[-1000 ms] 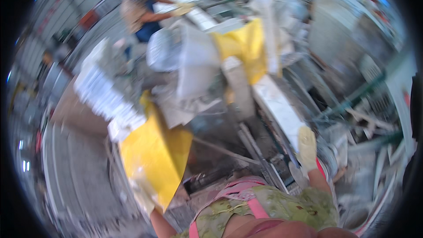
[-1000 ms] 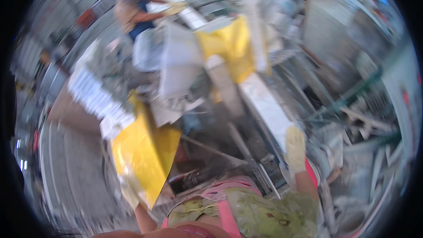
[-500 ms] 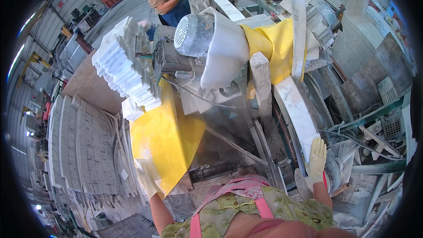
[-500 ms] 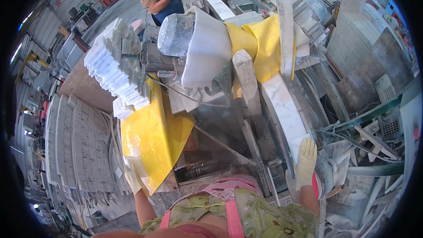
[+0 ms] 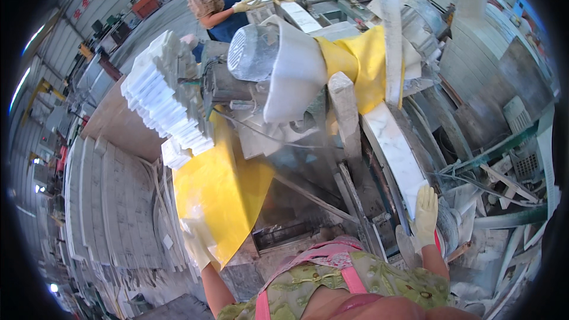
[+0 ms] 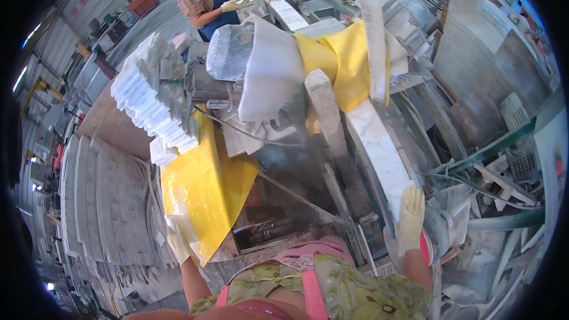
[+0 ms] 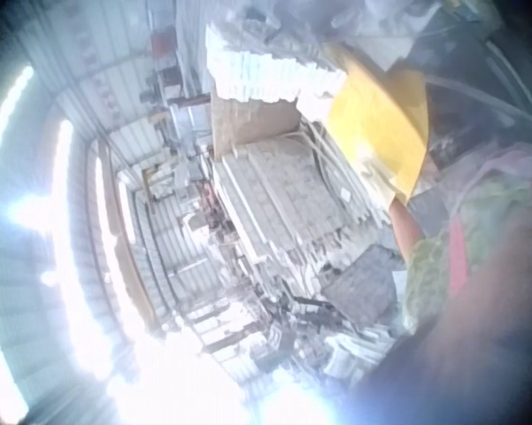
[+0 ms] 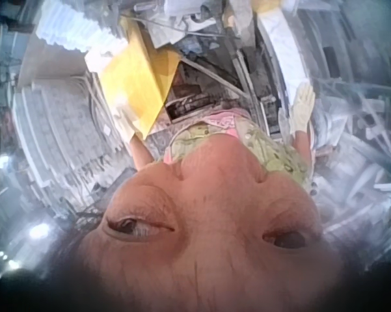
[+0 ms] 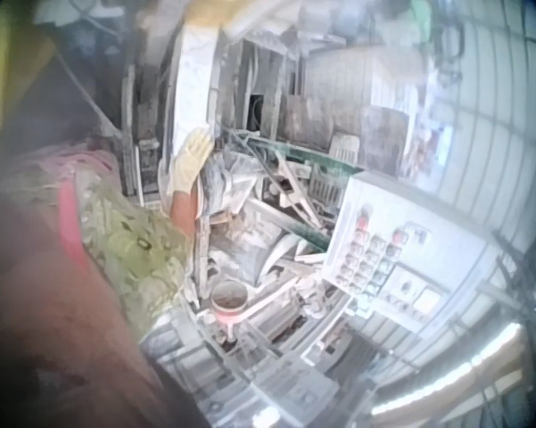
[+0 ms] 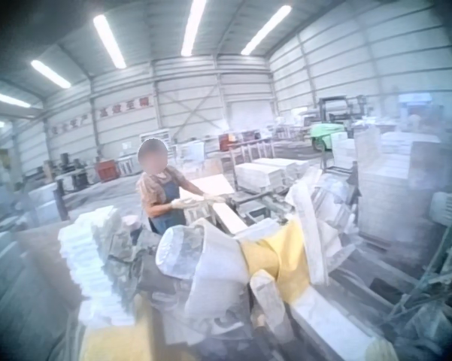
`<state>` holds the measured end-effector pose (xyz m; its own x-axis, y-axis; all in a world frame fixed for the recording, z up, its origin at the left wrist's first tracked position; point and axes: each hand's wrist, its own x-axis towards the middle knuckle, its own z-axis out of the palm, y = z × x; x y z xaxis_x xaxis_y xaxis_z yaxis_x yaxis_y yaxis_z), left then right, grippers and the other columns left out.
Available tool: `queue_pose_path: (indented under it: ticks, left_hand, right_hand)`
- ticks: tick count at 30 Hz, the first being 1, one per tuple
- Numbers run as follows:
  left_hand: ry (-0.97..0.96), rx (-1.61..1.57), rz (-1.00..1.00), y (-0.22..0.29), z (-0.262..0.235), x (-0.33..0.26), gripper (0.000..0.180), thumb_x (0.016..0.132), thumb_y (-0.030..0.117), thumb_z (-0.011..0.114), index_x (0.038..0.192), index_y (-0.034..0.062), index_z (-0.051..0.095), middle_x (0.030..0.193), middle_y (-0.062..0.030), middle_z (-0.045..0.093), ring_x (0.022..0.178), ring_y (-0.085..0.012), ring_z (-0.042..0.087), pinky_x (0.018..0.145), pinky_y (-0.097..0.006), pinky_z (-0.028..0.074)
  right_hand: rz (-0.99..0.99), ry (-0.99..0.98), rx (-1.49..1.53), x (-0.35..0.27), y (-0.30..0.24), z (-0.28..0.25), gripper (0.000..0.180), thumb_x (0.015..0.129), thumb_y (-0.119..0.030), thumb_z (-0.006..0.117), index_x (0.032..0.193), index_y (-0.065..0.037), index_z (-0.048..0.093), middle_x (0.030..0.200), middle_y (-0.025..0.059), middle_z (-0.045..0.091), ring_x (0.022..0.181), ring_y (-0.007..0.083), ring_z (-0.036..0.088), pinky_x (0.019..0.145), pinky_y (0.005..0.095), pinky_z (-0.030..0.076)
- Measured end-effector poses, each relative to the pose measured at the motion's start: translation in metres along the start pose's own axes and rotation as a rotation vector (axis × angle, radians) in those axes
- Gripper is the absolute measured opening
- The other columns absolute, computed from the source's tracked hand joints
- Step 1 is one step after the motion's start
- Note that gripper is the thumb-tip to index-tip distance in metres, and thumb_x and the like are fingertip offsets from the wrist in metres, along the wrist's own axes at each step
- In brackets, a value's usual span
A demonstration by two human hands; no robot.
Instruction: The person repeatedly picks white rectangular panels from a yellow tray and stacks them on a growing pile. The hands move each panel one at a time, aligning edges before placing it on the stack.
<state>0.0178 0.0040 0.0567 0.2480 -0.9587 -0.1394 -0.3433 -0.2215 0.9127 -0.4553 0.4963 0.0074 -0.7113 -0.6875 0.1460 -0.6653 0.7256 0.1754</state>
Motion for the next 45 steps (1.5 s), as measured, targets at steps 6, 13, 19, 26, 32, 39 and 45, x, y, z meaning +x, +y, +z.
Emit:
queue_pose_path:
  ticks: [6,13,19,26,32,39,45]
  left_hand:
    - [-0.05,0.058,0.069,0.022,0.027,-0.006,0.044,0.108,0.032,0.049,0.139,-0.0003,0.052,0.125,-0.0142,0.063,0.109,-0.0221,0.063,0.092,-0.034,0.05]
    - [-0.116,0.176,0.153,0.032,0.064,-0.015,0.048,0.108,0.036,0.047,0.139,-0.0001,0.052,0.126,-0.0145,0.063,0.11,-0.0222,0.063,0.092,-0.035,0.05]
    - [-0.136,0.219,0.161,0.035,0.067,-0.016,0.051,0.108,0.039,0.045,0.14,0.0001,0.052,0.127,-0.0148,0.062,0.11,-0.0223,0.062,0.092,-0.035,0.051]
    - [-0.159,0.23,0.168,0.031,0.054,-0.012,0.055,0.108,0.044,0.043,0.141,0.0002,0.052,0.128,-0.0151,0.062,0.111,-0.0224,0.062,0.092,-0.035,0.051]
    - [-0.22,0.235,0.176,0.017,0.027,0.006,0.059,0.108,0.047,0.042,0.142,0.0004,0.052,0.128,-0.0154,0.062,0.111,-0.0225,0.062,0.092,-0.035,0.051]
    - [-0.439,0.342,0.165,-0.008,-0.025,0.05,0.063,0.108,0.051,0.04,0.143,0.0006,0.052,0.129,-0.0157,0.061,0.112,-0.0226,0.061,0.092,-0.036,0.051]
    - [-0.404,0.334,0.087,0.005,-0.033,0.031,0.063,0.108,0.053,0.04,0.135,-0.0011,0.057,0.125,-0.0159,0.061,0.107,-0.023,0.061,0.089,-0.037,0.051]
  right_hand:
    - [0.019,0.113,0.209,-0.012,0.006,-0.001,0.068,0.083,-0.01,0.059,0.149,0.002,0.045,0.152,0.0222,0.045,0.145,0.0392,0.04,0.124,0.0498,0.028]
    - [0.042,-0.002,-0.065,-0.009,0.004,-0.015,0.061,0.092,-0.013,0.05,0.151,-0.001,0.04,0.155,0.0167,0.045,0.146,0.032,0.04,0.123,0.0465,0.029]
    - [0.035,-0.026,-0.049,-0.013,0.013,-0.005,0.063,0.093,-0.013,0.051,0.153,-0.002,0.038,0.158,0.0153,0.042,0.148,0.0311,0.039,0.124,0.0461,0.029]
    - [0.048,-0.121,0.161,-0.01,0.026,-0.024,0.065,0.091,-0.014,0.057,0.153,-0.006,0.039,0.159,0.0159,0.042,0.144,0.0308,0.045,0.117,0.0404,0.039]
    - [0.34,-0.388,0.248,0.024,0.023,-0.077,0.054,0.092,-0.036,0.062,0.14,-0.011,0.056,0.116,0.022,0.072,0.104,0.0374,0.07,0.086,0.0484,0.056]
    - [0.398,-0.069,1.333,0.048,-0.128,-0.113,0.039,0.097,-0.039,0.069,0.112,-0.004,0.072,0.086,0.005,0.071,0.078,0.0122,0.065,0.07,0.0336,0.053]
    - [0.092,-0.537,2.182,0.074,-0.374,-0.126,0.037,0.1,-0.031,0.066,0.119,0.001,0.07,0.101,0.003,0.072,0.088,0.0092,0.064,0.079,0.0278,0.052]
